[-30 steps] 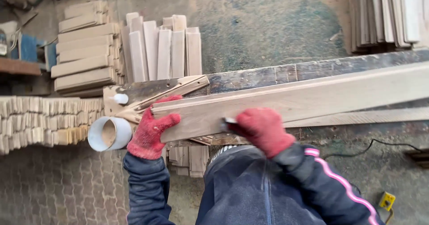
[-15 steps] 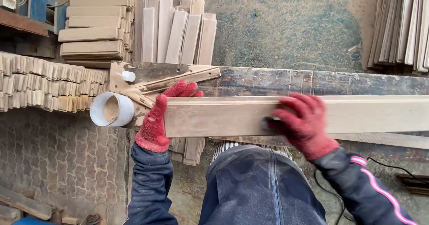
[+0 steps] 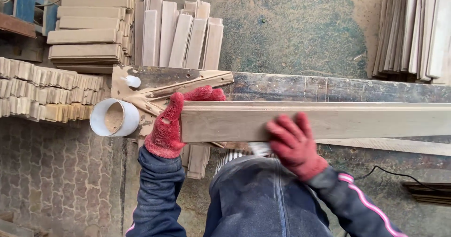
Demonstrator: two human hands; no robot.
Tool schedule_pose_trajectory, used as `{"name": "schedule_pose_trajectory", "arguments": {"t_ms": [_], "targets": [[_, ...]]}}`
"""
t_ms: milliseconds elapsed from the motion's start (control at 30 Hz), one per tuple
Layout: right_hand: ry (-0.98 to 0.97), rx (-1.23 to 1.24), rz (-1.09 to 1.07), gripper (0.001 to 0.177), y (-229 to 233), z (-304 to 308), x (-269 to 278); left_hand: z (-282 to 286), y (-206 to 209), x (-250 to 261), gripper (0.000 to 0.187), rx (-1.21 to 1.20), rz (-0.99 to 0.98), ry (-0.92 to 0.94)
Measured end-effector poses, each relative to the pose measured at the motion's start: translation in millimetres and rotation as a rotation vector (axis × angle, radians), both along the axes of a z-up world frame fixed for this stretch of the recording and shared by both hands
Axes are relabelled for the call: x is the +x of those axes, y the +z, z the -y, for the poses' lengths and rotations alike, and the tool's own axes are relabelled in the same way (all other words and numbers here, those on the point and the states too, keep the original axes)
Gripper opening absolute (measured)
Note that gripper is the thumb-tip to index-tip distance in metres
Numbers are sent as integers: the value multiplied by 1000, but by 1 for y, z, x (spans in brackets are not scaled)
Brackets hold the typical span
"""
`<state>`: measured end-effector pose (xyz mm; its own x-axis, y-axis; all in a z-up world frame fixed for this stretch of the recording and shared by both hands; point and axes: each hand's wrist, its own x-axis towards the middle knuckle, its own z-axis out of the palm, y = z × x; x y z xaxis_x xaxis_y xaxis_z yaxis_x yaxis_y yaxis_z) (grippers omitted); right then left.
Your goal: Sanding a long piece of wood using an angle grinder and then finishing by hand with sandpaper.
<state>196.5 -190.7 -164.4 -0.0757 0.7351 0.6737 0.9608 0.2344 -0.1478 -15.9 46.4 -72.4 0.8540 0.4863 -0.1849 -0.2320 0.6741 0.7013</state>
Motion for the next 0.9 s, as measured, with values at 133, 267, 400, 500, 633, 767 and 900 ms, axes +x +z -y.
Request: {"name": "schedule_pose_trajectory", "arguments": {"t_ms": [133,267,400,500,633,767,900], "targets": [[-166,-26,-206,34,25,18,30,7,37,7,62,162,-200,58],[-247,-41,-198,26,48,-5,26,9,32,10,60,201,-130,81],[-104,84,-275,17,71,-78,-35,2,-16,2,67,27,-63,85],[-23,117,-290,15,89,-113,-83,-10,-45,-7,62,-137,67,45],[-63,157,-280,16,65,-101,-72,0,-32,-8,64,-88,82,26],[-175,207,-255,33,18,-36,22,-2,-36,-10,62,-66,20,83],[-316,106,-195,32,17,-7,33,21,23,2,57,21,-89,122]]}}
